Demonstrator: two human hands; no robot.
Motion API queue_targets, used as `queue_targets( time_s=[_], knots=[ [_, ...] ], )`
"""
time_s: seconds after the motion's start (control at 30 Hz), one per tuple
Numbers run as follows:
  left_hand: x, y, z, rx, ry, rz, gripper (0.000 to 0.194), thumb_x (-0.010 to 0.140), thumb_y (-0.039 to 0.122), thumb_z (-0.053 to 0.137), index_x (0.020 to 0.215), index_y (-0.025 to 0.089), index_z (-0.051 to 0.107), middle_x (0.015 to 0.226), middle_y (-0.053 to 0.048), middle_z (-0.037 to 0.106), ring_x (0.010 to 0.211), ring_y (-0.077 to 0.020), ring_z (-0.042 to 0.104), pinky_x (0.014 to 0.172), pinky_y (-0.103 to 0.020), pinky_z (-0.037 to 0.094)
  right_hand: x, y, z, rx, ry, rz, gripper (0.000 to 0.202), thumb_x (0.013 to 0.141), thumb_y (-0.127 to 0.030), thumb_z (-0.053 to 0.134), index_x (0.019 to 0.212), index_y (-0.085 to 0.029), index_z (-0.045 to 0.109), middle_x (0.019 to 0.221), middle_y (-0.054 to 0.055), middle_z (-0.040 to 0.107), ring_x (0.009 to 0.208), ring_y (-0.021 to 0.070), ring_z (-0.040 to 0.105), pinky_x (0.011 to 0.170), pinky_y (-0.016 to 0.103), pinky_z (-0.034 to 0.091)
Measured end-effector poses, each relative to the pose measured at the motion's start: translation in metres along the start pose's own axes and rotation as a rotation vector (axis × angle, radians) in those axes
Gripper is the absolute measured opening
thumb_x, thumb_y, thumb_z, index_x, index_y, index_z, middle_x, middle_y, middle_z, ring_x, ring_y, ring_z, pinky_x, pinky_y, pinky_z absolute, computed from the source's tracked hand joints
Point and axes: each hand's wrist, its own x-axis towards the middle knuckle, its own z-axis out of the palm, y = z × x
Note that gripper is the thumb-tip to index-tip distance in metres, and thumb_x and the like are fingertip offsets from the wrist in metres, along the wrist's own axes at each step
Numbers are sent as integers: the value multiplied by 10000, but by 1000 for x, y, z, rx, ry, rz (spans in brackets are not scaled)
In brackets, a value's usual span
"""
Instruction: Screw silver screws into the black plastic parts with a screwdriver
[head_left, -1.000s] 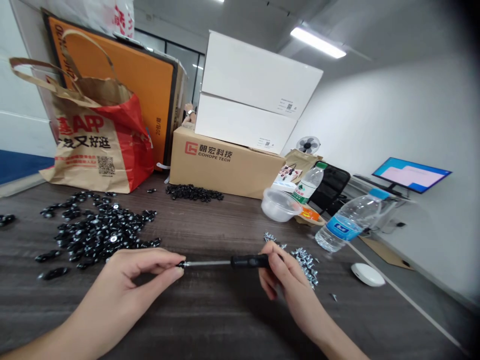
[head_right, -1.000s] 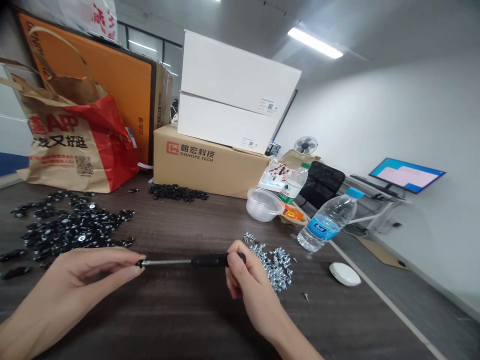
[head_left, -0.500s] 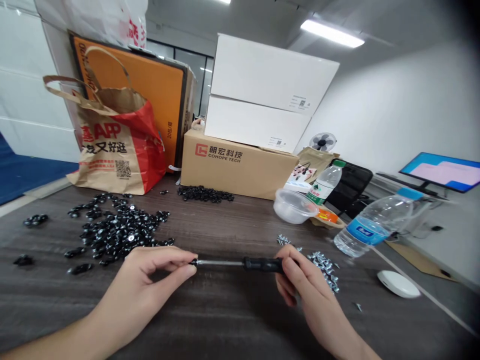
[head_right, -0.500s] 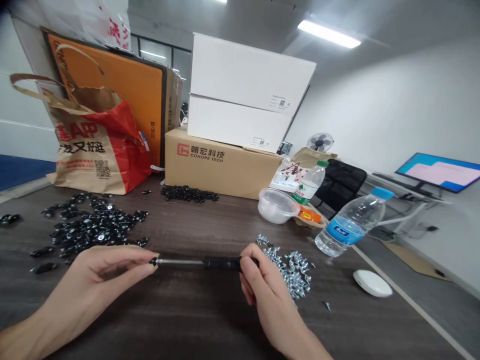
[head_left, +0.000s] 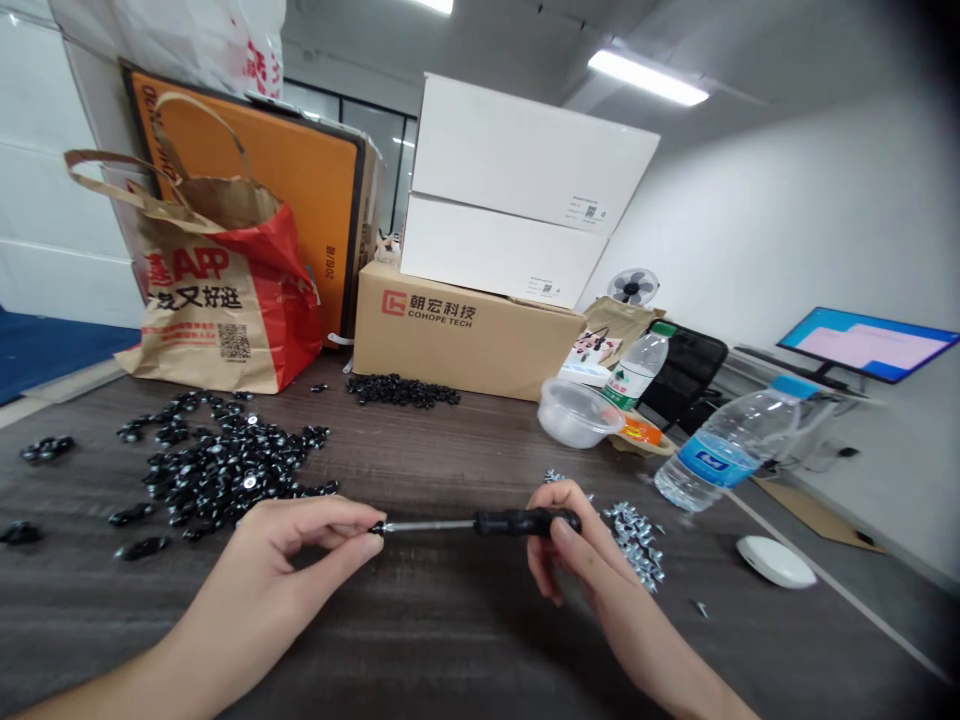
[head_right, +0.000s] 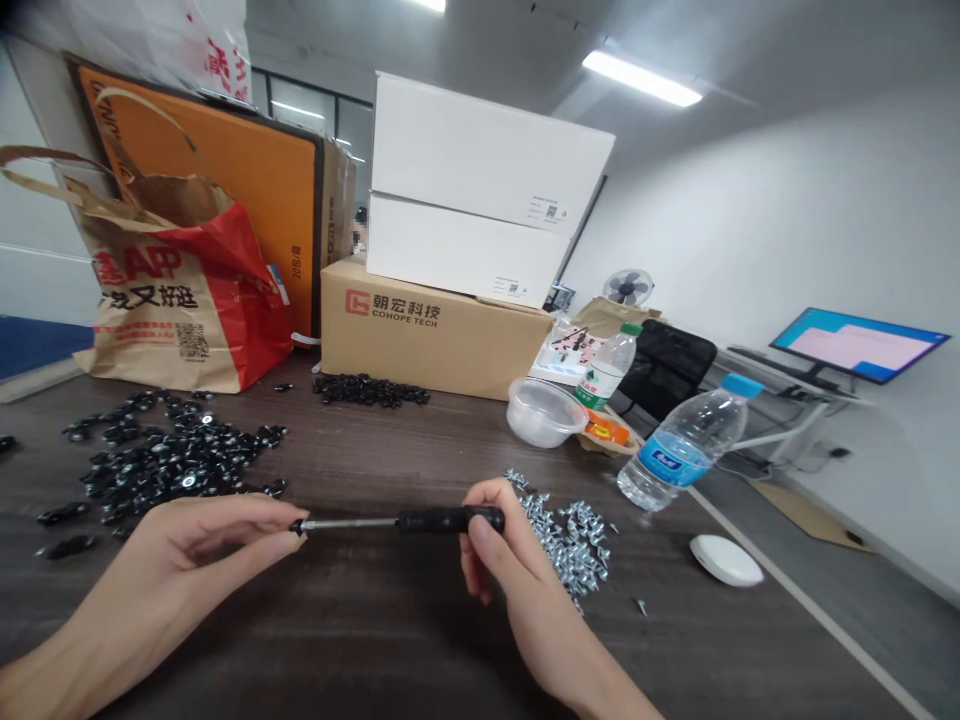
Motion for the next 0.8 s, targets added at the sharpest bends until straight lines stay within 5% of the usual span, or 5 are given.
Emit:
queue_targets(
  time_s=[0.2,0.37,0.5,0.67,0.8],
  knots=[
    [2,7,4,14,39,-7,139,772,346,749,859,268,825,733,-9,813,642,-200,759,612,-250,625,-2,-1,2,-77,58,-11,466,970,-631,442,733,-231,414,517,-97,358,421,88,345,429,232,240],
    [9,21,11,8,117,-9,216,762,428,737,860,256,825,627,-14,780,654,-226,757,619,-281,634,-4,-4,2,-37,6,-24,345,971,-591,486,956,-246,481,667,-54,519,605,136,483,571,254,396],
    [10,22,10,-5,126,-12,229,756,441,741,858,253,823,610,-12,773,646,-226,754,616,-281,632,-2,-3,1,-53,42,-5,477,968,-632,440,706,-238,378,498,-100,319,421,96,307,434,244,234],
    [1,9,3,-16,46,-44,157,760,367,759,852,256,822,685,-9,803,630,-203,751,606,-251,619,-3,-4,0,12,-12,-9,351,962,-600,493,979,-250,474,676,-49,512,616,150,468,573,268,381],
    [-3,2,0,-26,-25,-47,107,788,311,749,862,275,818,745,7,817,642,-171,754,631,-213,605,-3,-3,1,-55,32,-24,448,979,-610,441,734,-237,404,540,-86,349,469,111,326,464,252,257]
  ],
)
